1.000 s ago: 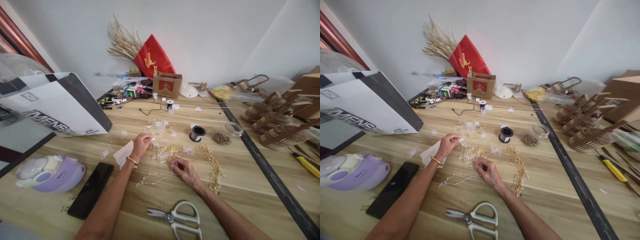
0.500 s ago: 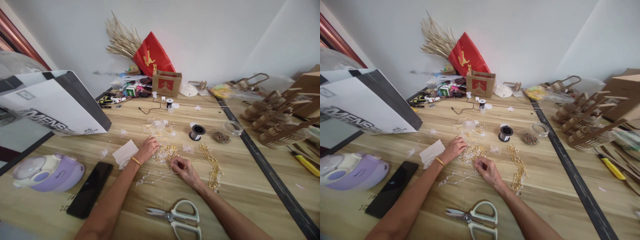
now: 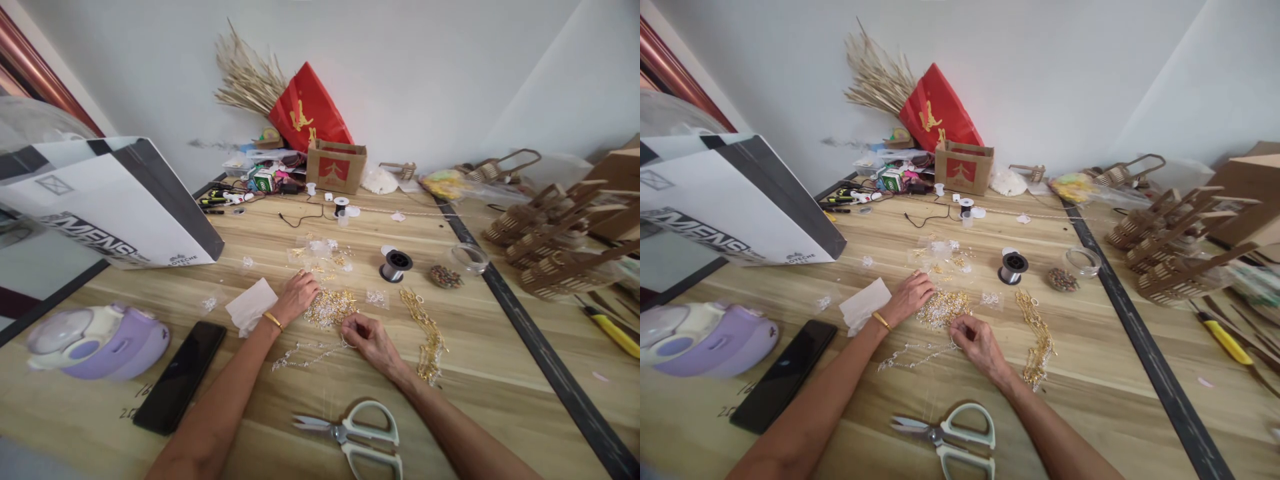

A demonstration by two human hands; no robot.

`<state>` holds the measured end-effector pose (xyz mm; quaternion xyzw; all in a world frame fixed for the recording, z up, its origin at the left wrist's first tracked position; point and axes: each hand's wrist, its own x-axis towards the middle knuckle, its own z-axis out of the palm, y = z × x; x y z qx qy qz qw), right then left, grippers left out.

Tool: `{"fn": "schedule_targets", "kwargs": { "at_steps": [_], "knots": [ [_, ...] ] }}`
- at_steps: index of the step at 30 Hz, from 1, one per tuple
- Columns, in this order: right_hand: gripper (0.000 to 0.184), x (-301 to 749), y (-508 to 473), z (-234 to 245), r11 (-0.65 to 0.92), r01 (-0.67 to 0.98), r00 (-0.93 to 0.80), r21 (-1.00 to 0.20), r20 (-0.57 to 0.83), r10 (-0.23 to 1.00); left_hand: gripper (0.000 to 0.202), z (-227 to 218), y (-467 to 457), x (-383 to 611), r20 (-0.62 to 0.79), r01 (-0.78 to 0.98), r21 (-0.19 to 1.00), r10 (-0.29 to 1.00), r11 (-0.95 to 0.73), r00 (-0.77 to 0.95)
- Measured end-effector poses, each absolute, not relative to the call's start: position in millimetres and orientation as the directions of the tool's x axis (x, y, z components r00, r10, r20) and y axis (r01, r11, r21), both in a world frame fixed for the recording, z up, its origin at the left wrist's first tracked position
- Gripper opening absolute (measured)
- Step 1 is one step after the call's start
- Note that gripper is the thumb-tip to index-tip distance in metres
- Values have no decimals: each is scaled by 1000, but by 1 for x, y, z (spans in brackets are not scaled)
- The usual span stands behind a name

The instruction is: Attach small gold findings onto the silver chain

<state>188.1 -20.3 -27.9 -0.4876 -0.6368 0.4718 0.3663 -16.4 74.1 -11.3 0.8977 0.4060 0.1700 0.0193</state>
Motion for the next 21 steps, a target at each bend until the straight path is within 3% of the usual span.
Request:
{"fn": "schedule_targets", "kwargs": {
  "at_steps": [8,15,21],
  "knots": [
    [22,189,-21,-28,77,273,-263,-959,3,965,20,-15,76,-16,367,716,226,739,-661,565],
    [24,188,-20,-28,61,254,-262,-965,-8,965,7,-15,79,-14,402,631,567,847,-529,349],
    [23,188,-20,-26,66,256,-255,-964,-2,967,9,-9,78,-14,214,372,878,941,-302,261]
  ]
}}
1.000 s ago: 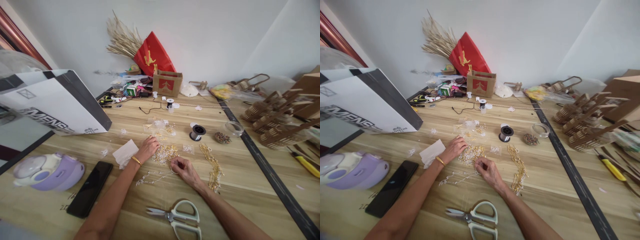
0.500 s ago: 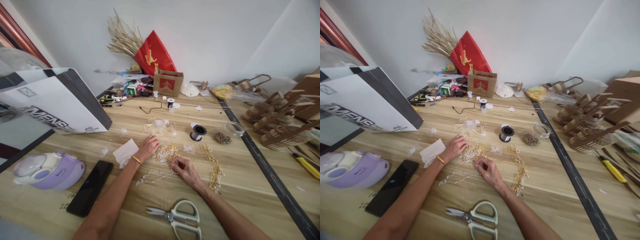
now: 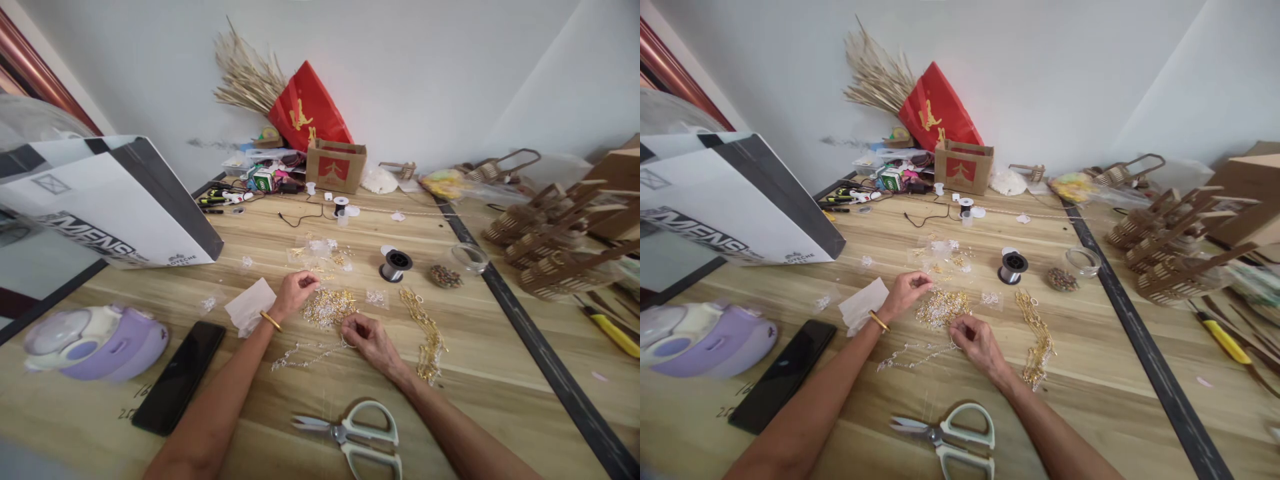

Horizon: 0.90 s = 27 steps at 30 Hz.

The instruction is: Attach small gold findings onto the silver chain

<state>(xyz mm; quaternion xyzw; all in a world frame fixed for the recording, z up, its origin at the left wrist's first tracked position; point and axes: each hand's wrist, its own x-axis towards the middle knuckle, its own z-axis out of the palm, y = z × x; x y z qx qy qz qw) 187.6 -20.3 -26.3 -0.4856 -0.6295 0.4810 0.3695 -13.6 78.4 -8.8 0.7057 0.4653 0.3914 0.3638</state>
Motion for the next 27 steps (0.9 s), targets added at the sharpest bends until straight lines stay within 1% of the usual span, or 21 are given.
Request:
{"fn": "schedule_targets", "kwargs": {
  "at_steps": [2,4,6,8,12,18,27],
  "knots": [
    [22,188,-20,-27,69,259,-255,-963,0,967,11,-8,79,-15,120,270,941,948,-203,295],
    [21,188,-20,-28,68,262,-255,-963,-1,967,13,-7,78,-17,18,190,978,942,-86,335],
    [21,188,-20,-29,65,261,-255,-963,-4,967,16,-6,76,-19,-65,142,990,931,15,359],
    [21,189,-20,-30,68,253,-257,-965,1,966,19,-4,73,-19,-109,111,991,923,72,370],
    [22,189,-19,-29,85,239,-255,-967,22,967,20,2,67,-12,-141,78,990,908,120,394],
    [23,189,-19,-28,80,211,-261,-974,22,965,18,8,59,-1,-205,156,976,879,150,431],
    [18,189,-19,-26,113,232,-268,-966,48,962,16,8,32,-3,-159,159,982,906,104,393]
  ]
}}
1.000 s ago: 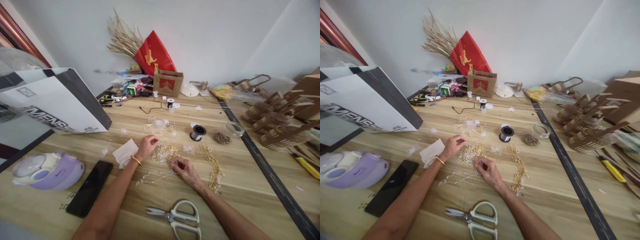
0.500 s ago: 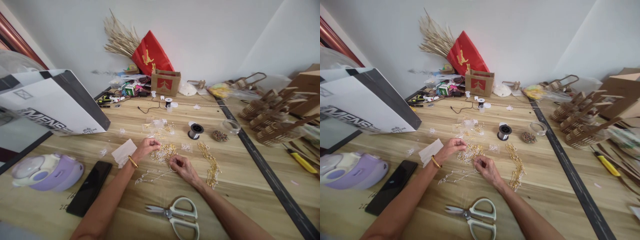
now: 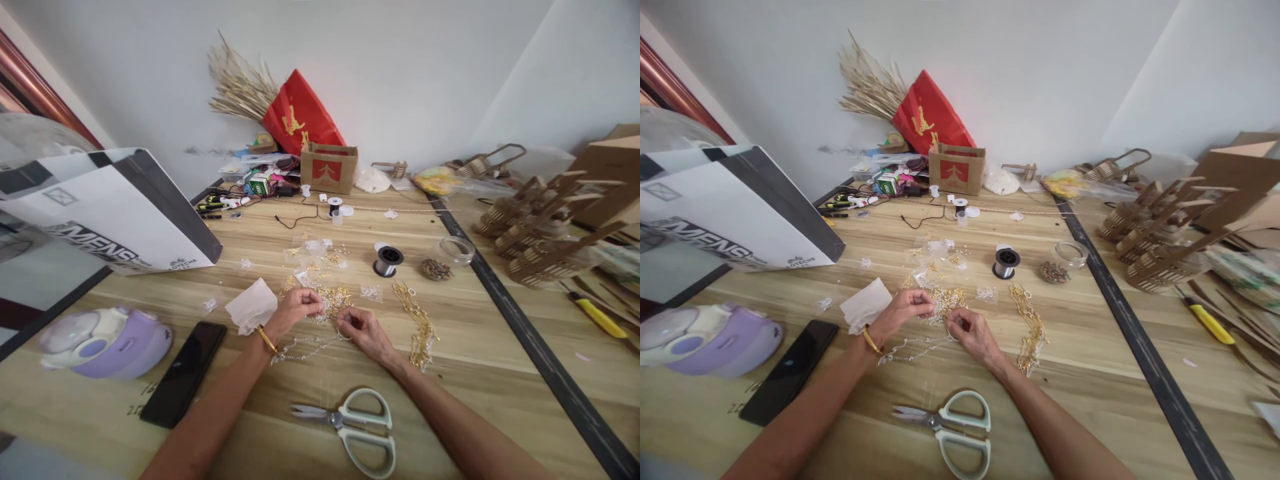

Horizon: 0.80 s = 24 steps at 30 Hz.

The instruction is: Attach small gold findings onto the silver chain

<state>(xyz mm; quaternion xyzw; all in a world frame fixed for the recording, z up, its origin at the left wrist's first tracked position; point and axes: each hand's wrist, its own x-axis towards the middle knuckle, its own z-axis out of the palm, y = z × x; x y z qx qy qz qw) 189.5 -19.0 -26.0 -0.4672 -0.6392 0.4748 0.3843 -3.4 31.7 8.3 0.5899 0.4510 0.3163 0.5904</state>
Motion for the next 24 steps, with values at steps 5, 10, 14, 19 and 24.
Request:
{"fn": "schedule_targets", "kwargs": {
  "at_steps": [5,10,14,19,24],
  "knots": [
    [18,190,-18,-28,111,214,-269,-970,51,962,15,0,22,0,-189,121,981,902,153,389],
    [21,189,-18,-28,81,198,-257,-977,28,966,16,2,17,4,-224,120,974,881,191,416],
    [24,189,-18,-28,55,176,-253,-983,9,968,12,6,12,5,-227,176,971,864,164,448],
    [25,190,-17,-29,49,176,-254,-983,3,967,12,2,10,5,-242,215,964,859,159,451],
    [26,190,-17,-28,53,174,-254,-983,7,967,12,0,8,6,-244,212,964,845,159,476]
  ]
}}
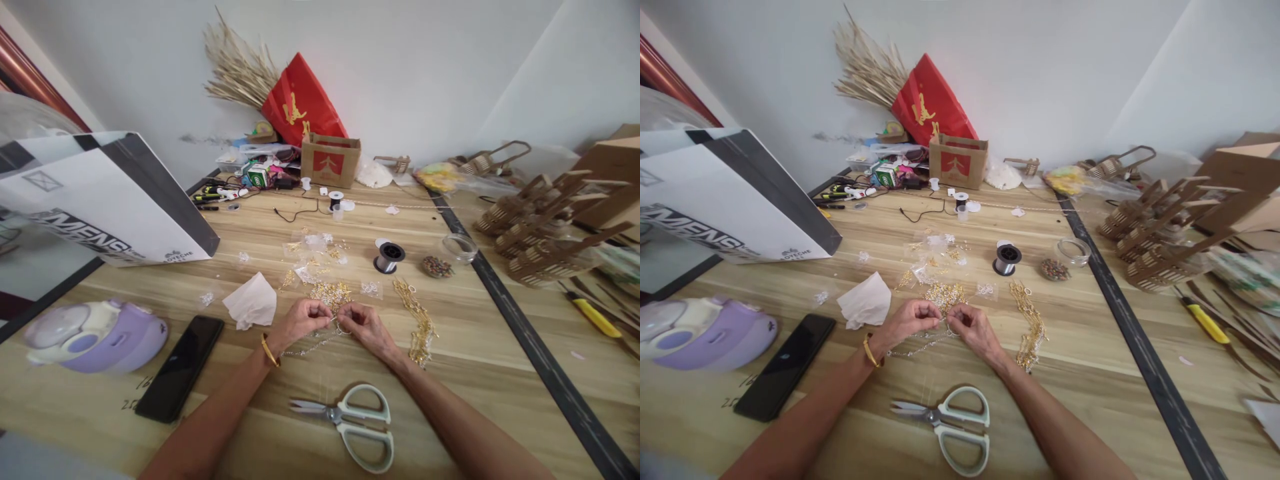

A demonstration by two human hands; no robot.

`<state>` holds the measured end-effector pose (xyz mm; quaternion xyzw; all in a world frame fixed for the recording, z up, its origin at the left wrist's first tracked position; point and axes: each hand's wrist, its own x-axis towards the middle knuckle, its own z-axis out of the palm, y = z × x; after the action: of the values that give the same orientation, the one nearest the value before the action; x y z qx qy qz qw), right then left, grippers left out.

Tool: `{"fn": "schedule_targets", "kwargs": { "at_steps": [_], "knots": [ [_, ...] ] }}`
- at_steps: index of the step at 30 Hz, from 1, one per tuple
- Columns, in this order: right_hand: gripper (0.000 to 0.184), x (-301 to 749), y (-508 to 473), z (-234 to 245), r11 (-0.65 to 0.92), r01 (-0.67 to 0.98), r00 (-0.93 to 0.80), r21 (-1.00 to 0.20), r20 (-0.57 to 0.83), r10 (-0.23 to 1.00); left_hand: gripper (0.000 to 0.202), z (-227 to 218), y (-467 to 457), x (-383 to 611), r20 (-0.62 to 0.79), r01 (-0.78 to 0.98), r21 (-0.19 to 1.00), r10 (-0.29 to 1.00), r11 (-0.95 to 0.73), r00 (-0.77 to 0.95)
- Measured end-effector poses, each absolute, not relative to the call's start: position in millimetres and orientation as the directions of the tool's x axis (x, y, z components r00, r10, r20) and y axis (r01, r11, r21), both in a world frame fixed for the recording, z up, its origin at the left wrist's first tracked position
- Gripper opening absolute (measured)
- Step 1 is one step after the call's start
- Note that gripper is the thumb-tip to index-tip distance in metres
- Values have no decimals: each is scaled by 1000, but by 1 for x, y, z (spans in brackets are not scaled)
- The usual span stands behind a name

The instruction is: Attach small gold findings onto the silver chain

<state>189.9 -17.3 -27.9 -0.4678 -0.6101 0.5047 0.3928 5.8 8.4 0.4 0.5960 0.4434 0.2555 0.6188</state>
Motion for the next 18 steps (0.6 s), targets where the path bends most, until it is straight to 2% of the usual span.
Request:
{"fn": "schedule_targets", "kwargs": {
  "at_steps": [11,18],
  "knots": [
    [25,190,-18,-26,43,162,-251,-986,1,968,17,-9,21,-9,-165,-33,981,910,191,380],
    [26,190,-18,-26,42,173,-252,-984,-3,968,17,-10,18,-5,-205,-21,972,881,236,426]
  ]
}}
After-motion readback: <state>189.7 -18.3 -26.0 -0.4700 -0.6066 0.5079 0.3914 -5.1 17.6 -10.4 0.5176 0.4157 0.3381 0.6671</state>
